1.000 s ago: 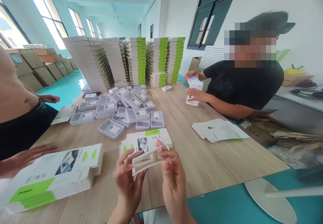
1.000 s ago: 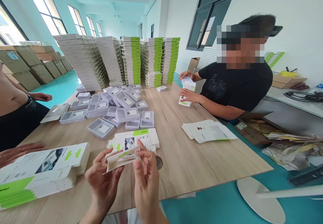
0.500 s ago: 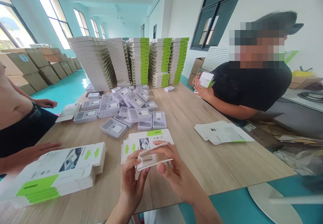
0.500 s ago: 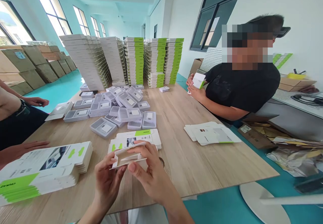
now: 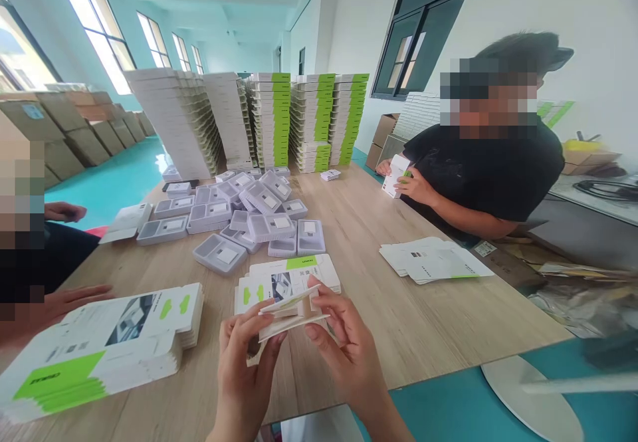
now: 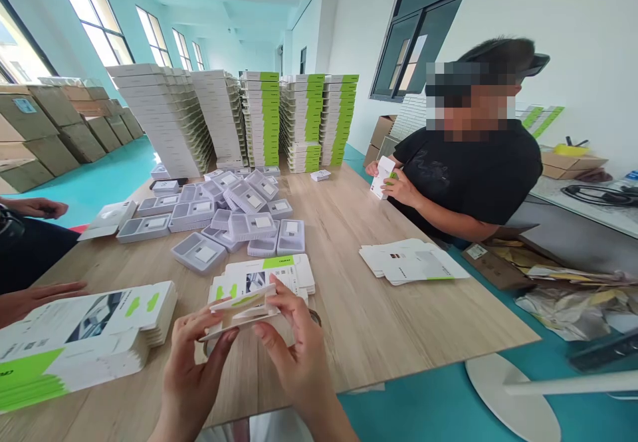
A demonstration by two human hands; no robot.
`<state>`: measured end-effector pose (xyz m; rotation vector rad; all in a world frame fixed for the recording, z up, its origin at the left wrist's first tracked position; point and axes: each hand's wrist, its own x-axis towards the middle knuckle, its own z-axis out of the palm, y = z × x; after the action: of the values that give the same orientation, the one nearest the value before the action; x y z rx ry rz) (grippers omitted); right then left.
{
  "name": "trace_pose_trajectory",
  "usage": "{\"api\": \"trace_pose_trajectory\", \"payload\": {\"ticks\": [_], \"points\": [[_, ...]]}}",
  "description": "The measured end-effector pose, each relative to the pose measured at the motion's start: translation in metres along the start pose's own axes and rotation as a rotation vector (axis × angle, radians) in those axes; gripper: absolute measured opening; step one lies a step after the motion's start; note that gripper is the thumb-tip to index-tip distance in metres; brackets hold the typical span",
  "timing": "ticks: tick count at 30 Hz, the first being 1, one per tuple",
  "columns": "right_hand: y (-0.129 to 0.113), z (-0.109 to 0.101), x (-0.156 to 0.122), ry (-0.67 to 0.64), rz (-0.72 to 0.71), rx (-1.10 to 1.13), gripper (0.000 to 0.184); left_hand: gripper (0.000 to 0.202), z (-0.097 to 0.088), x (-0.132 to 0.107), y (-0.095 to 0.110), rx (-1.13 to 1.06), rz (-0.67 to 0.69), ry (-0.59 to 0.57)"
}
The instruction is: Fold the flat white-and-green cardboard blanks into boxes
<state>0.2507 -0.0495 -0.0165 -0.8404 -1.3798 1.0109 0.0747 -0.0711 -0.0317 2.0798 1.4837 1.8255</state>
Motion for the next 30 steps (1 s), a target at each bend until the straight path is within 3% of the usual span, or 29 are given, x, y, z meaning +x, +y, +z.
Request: {"api": "trace_pose_trajectory", "payload": {"ticks": [2,5,8,11,15,18,24,30], "points": [[0.002,0.001,0.001,0.043,-0.015,-0.065,0.017,0.021,0.001,-0.002,0.0,-0.003,-0.073,0.012],[0.001,-0.002,0.003,0.097,-0.008,-0.133,0.017,0.021,0.0,-0.001,-0.005,-0.023,-0.072,-0.041],[-0.003,-0.009,0.006,0.043,0.029,-0.16,0.012,0.015,-0.005,0.003,-0.012,-0.051,-0.046,-0.114],[-0.008,-0.011,0.007,0.001,-0.021,-0.174,0.015,0.007,-0.01,0.009,-0.016,-0.063,-0.042,-0.17],[-0.015,-0.003,0.004,0.038,-0.036,-0.165,0.016,0.007,-0.013,0.01,-0.011,-0.054,-0.074,-0.221],[-0.019,0.007,-0.002,0.08,0.083,-0.104,0.02,0.01,-0.012,0.003,-0.005,-0.049,-0.179,-0.214],[-0.024,0.026,-0.009,0.175,0.242,0.093,0.035,0.042,-0.007,-0.003,0.005,-0.201,-0.363,-0.207],[-0.022,0.039,-0.002,0.256,0.368,0.24,0.05,0.049,0.005,0.012,0.027,-0.233,-0.734,-0.133]]}}
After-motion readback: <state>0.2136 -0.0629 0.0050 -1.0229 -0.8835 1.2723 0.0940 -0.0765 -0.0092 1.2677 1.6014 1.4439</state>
